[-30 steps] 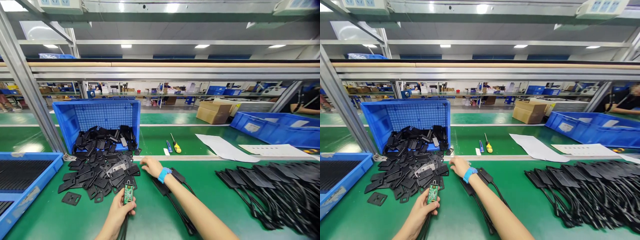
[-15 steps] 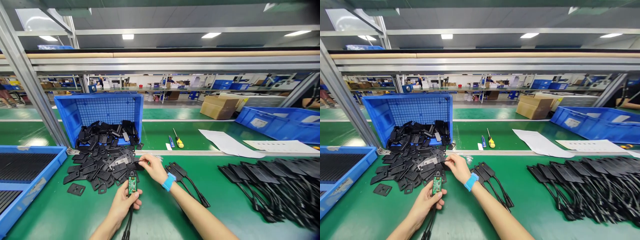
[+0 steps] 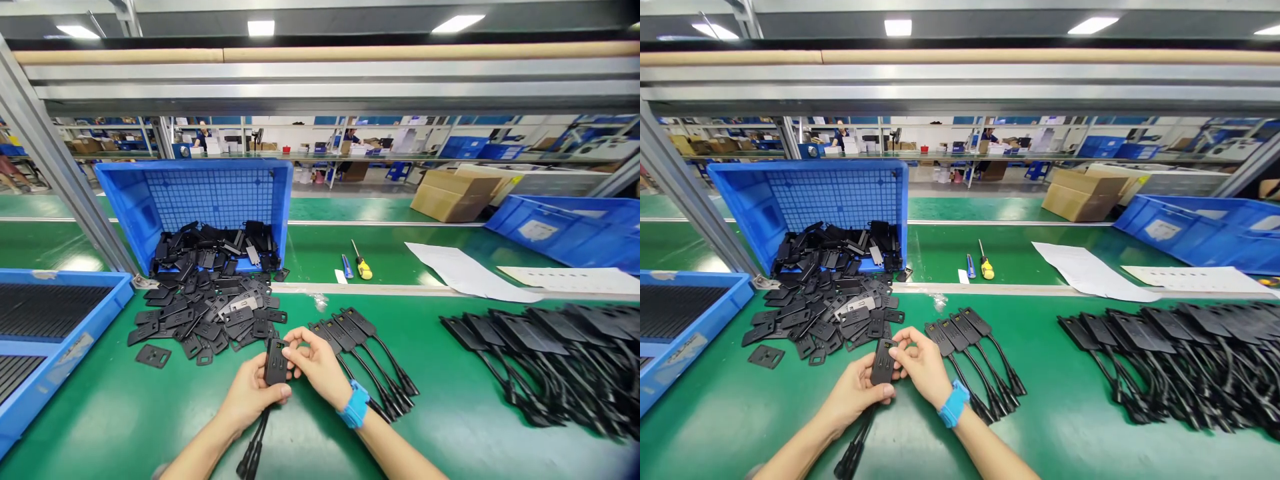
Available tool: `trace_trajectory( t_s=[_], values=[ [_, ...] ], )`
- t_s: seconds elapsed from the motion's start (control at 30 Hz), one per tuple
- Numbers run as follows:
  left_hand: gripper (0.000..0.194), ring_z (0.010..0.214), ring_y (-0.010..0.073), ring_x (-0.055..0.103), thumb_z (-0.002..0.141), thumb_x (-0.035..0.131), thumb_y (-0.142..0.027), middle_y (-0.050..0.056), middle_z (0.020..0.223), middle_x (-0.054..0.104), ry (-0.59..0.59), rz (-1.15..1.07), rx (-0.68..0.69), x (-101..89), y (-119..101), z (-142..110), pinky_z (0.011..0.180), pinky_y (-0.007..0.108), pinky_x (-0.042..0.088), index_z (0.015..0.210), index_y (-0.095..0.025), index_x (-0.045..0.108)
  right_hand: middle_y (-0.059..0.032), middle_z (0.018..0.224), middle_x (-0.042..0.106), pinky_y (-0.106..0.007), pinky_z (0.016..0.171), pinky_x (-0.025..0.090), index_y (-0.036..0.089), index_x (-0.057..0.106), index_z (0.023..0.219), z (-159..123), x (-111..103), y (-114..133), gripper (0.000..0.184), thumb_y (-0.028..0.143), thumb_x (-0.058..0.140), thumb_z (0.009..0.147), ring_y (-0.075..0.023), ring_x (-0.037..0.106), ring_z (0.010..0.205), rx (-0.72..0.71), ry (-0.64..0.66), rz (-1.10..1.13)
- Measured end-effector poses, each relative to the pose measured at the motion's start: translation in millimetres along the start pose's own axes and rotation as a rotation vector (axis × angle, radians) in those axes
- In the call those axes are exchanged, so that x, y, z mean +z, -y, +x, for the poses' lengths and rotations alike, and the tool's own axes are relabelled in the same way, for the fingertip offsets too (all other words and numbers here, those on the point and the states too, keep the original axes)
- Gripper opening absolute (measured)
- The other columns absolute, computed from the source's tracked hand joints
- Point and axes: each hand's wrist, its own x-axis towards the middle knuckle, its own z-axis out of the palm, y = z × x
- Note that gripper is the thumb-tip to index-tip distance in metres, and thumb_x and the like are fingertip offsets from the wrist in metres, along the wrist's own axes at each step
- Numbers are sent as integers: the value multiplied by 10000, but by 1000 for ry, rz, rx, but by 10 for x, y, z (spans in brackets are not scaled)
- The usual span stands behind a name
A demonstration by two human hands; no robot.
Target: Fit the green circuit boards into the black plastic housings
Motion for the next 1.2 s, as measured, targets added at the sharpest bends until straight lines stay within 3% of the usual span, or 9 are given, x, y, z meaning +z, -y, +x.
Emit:
trace_trajectory(
  t_s=[0.17,0.27,0.4,0.5,0.6,0.7,0.83,1.0,1.2],
  values=[
    [430,725,177,632,727,719,-380,94,915,644,-42,145,-3,25,-1,-25,595,248,514,1065,-145,592,10,731,528,-200,445,438,172,526,970,0,-30,10,425,564,561,811,-93,527,527,80,100,79],
    [486,782,201,649,752,690,-399,105,945,653,-31,179,-13,29,-1,-41,655,274,533,1158,-163,563,25,624,490,-187,447,354,147,546,814,12,-52,-32,431,574,498,847,-72,449,486,104,174,37],
    [503,728,215,658,735,700,-446,118,882,668,-54,175,-53,54,43,-23,636,294,544,1112,-134,582,40,568,441,-212,466,343,164,524,750,-18,13,-51,406,534,435,891,-85,406,469,82,72,-125],
    [691,845,241,659,689,751,-425,139,1064,646,-99,50,8,86,100,-2,743,333,552,1275,-174,485,-45,874,561,-296,696,479,170,551,1093,-79,117,3,324,415,469,898,-165,555,746,-97,-27,-437],
    [917,1052,273,599,667,773,-348,158,1256,561,-54,21,38,94,133,-14,894,372,509,1427,-222,276,-122,1180,463,-353,906,455,153,271,1406,-119,154,72,622,315,527,862,-226,519,1029,-182,-7,-741],
    [935,1212,273,488,711,719,-255,151,1381,453,-25,219,78,65,111,-42,960,375,467,1463,-246,163,-153,1186,456,-373,917,453,109,272,1407,-103,51,115,570,233,450,879,-252,505,1055,-157,-8,-1018],
    [787,1223,269,474,787,635,-253,121,1397,442,-84,426,162,-3,59,-44,945,371,476,1451,-282,213,-187,1138,504,-452,880,436,109,448,1297,-36,-177,103,459,168,478,842,-315,486,1059,-95,-148,-1360],
    [711,1205,267,494,813,613,-373,113,1365,481,-83,458,166,-54,83,6,921,352,498,1429,-287,267,-247,1424,318,-612,993,260,148,370,1379,-11,-253,-45,628,348,600,829,-441,262,1303,15,-296,-1442],
    [677,1177,270,527,786,611,-505,72,1334,523,-180,414,218,-57,154,52,889,321,525,1380,-319,345,-242,1460,269,-634,1019,212,198,306,1416,-115,-164,-83,728,478,588,807,-456,236,1322,-48,-222,-1356]
  ],
)
